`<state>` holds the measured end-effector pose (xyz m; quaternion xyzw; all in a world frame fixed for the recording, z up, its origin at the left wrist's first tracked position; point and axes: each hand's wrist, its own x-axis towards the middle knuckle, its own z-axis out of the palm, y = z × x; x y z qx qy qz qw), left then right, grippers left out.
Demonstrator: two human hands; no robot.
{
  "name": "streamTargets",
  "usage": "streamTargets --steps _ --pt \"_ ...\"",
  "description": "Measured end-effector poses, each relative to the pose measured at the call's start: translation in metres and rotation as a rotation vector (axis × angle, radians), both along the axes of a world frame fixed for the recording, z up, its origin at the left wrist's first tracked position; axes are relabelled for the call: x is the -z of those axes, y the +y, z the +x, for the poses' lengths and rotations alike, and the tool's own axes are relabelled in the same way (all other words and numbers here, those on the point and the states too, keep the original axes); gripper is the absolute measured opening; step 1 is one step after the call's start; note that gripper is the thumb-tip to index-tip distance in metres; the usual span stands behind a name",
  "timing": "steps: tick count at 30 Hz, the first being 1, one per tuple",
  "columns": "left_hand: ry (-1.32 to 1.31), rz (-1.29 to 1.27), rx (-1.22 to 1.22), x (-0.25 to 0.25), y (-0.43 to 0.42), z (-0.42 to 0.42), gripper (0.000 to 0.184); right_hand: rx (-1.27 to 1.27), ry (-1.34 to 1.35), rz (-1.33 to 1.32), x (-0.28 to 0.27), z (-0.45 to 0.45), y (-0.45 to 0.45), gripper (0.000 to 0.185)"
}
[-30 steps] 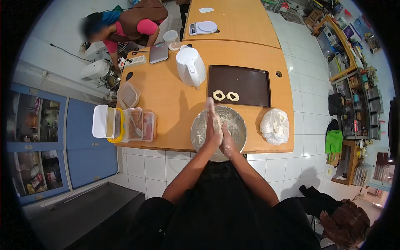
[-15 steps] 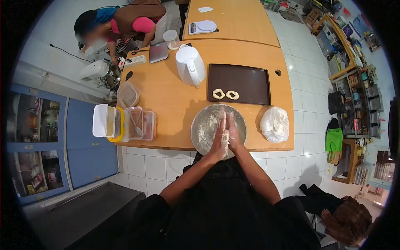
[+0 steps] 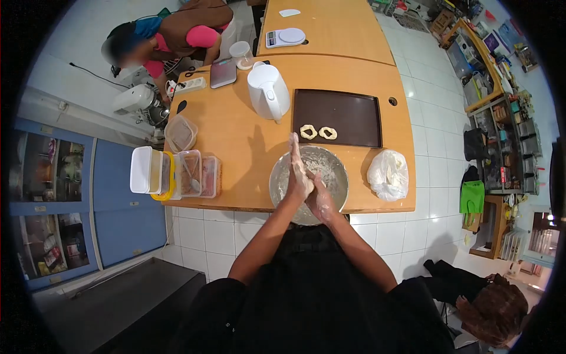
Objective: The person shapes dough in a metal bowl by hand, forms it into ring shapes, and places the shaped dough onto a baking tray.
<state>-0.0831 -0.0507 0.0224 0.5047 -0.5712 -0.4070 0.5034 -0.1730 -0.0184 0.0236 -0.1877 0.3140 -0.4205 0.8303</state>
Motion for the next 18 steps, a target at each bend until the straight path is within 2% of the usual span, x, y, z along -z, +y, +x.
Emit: streamTargets --steps 2,3,11,15,18 --pt "0.042 0.056 -0.033 0.008 -0.005 0.007 0.055 0.066 -0.198 0.1 -0.011 0.001 0.001 0.071" --pt "0.068 0.075 -0.032 0.012 -0.003 0.01 0.054 0.077 -0.258 0.121 -0.009 0.001 -0.001 0.065" --pt "0.147 0.317 0.015 0.039 0.024 0.045 0.041 0.048 0.014 0.169 0.018 -0.018 -0.001 0.042" --pt "0.172 0.417 0.102 0.019 0.037 0.047 0.036 -0.02 0.041 0.099 0.03 -0.021 0.003 0.036" --pt "0.417 0.5 0.089 0.02 0.043 0.05 0.038 -0.001 0.074 0.113 0.026 -0.021 0.005 0.039"
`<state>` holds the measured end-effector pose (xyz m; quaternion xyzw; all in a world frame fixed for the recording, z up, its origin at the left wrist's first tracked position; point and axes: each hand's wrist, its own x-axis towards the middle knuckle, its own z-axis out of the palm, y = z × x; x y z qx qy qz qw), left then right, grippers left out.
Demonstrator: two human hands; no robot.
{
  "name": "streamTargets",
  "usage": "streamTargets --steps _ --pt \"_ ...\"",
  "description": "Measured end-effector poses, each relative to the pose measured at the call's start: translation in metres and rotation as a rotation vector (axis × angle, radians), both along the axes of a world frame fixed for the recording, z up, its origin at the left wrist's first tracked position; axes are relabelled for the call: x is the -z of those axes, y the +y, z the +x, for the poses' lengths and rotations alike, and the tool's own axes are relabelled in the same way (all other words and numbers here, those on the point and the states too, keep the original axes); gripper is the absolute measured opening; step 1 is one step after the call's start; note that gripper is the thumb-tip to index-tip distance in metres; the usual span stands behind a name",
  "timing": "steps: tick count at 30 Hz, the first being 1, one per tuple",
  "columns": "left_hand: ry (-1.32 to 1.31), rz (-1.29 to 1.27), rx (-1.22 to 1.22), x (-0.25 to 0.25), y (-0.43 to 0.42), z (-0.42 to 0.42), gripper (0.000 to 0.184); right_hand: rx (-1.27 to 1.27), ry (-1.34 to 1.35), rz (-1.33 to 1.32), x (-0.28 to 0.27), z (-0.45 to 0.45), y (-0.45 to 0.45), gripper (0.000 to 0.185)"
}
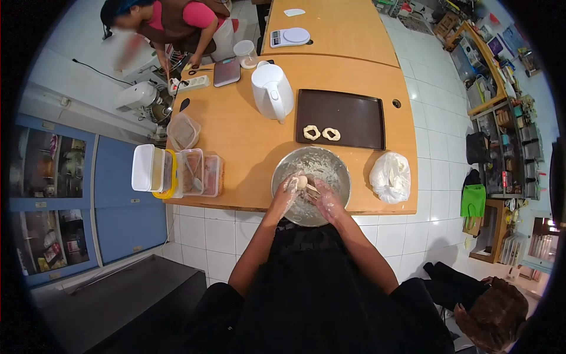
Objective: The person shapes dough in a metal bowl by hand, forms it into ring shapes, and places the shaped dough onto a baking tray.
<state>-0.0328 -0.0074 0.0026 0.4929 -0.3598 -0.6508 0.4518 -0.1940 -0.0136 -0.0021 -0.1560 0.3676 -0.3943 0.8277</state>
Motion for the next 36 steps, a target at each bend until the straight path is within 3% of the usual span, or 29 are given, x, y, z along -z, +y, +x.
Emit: streamTargets --steps 3,8,12,18,24,36 --pt "-0.122 -0.028 0.051 -0.012 0.001 0.006 0.04 -0.03 0.105 0.0 -0.011 -0.007 -0.002 0.039" --pt "-0.085 -0.028 0.127 0.019 0.0 0.01 0.044 -0.052 0.386 -0.19 0.01 -0.013 -0.004 0.036" --pt "-0.166 -0.039 0.161 0.006 -0.002 0.005 0.044 -0.058 0.511 -0.322 0.017 -0.013 -0.003 0.037" --pt "-0.247 -0.025 0.274 0.001 -0.002 0.003 0.041 -0.06 0.422 -0.281 0.008 -0.017 -0.002 0.034" --pt "-0.316 -0.054 0.194 0.002 0.0 0.001 0.038 -0.168 0.539 -0.31 0.006 -0.02 -0.002 0.023" --pt "-0.44 -0.063 0.123 0.016 0.001 0.003 0.031 -0.165 0.466 -0.209 0.002 -0.017 -0.002 0.024"
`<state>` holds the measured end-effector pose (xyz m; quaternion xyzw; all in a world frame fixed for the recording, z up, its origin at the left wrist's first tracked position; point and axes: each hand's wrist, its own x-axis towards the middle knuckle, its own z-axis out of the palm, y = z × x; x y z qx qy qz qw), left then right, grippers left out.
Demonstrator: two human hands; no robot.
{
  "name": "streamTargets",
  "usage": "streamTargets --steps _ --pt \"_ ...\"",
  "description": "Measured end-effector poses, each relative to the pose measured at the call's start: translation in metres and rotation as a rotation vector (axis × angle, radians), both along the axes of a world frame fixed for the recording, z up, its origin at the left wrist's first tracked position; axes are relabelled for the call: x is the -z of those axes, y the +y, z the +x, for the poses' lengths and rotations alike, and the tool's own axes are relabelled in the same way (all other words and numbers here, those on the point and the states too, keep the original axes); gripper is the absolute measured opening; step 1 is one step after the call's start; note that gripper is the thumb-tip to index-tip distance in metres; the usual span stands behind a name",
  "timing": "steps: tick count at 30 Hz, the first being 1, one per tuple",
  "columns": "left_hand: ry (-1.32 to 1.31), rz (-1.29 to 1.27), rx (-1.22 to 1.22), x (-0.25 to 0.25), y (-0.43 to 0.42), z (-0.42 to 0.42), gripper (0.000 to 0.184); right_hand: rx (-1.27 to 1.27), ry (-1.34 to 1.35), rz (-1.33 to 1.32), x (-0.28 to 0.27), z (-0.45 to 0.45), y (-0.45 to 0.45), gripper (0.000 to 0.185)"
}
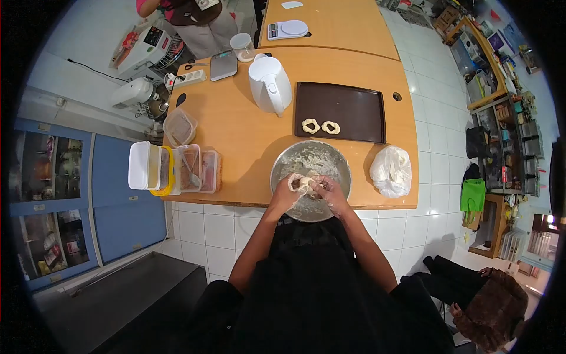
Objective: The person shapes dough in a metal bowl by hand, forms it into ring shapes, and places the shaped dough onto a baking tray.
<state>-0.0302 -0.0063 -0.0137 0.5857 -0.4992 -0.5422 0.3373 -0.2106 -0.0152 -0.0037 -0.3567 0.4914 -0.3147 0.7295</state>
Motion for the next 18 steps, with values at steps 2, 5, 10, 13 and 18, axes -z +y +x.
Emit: streamTargets --steps 2,5,10,13,18 --pt "0.007 -0.033 0.002 0.013 0.001 0.0 0.03 -0.001 0.005 -0.017 0.003 0.002 0.003 0.025" --pt "-0.007 -0.032 0.019 0.017 0.0 0.001 0.032 -0.087 0.064 0.003 0.014 -0.003 0.001 0.025" --pt "0.103 0.005 0.068 0.001 0.0 0.001 0.034 -0.105 0.039 0.008 0.016 -0.012 0.001 0.024" --pt "0.328 0.156 0.084 -0.009 -0.001 0.007 0.035 -0.103 0.023 0.034 0.011 -0.017 -0.003 0.025" --pt "0.331 0.172 0.111 -0.018 -0.005 0.004 0.037 -0.085 -0.023 0.016 0.006 -0.009 -0.003 0.023"
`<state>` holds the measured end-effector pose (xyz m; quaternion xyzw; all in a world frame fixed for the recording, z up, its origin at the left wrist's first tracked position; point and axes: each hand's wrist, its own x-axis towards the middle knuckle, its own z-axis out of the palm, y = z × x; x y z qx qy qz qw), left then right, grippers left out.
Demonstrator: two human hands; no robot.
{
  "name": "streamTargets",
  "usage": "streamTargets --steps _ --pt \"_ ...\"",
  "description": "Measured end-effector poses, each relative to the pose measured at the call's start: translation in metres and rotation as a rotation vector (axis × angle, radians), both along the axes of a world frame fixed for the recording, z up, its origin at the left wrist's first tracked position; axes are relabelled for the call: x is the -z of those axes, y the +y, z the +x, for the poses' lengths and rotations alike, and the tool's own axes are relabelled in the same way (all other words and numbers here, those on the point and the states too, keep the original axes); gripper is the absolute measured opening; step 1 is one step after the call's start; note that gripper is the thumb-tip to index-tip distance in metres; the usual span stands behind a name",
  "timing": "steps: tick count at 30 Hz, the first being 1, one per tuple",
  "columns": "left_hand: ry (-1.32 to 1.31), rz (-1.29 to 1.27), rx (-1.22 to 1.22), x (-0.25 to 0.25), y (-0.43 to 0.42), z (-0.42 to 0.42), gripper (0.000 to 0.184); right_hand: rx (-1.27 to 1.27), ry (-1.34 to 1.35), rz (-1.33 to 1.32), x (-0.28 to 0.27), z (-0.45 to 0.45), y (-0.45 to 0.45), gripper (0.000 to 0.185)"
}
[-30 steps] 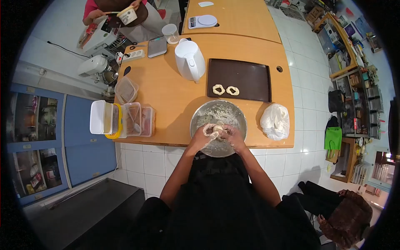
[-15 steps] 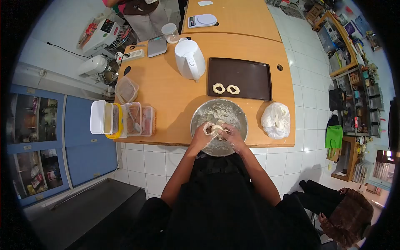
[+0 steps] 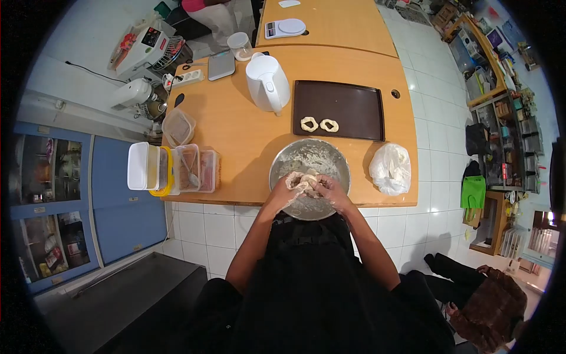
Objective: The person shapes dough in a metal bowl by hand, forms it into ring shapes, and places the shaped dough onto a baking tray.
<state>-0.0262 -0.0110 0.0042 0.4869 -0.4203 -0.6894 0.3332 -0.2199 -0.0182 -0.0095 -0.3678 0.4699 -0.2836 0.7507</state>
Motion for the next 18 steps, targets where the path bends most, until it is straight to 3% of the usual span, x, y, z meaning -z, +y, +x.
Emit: streamTargets --steps 6,9,15,18 --pt "0.004 -0.045 -0.046 0.005 0.003 -0.006 0.036 -0.003 0.078 -0.061 0.01 0.004 0.002 0.024" --pt "-0.15 -0.089 -0.006 -0.001 0.003 -0.003 0.034 0.034 0.075 -0.026 0.012 0.0 0.004 0.025" --pt "0.055 0.035 -0.155 0.0 0.004 -0.009 0.035 0.078 0.059 -0.032 0.006 0.001 0.002 0.024" --pt "-0.093 -0.051 -0.029 0.002 0.003 -0.009 0.036 0.052 0.168 -0.116 0.017 0.002 0.004 0.023"
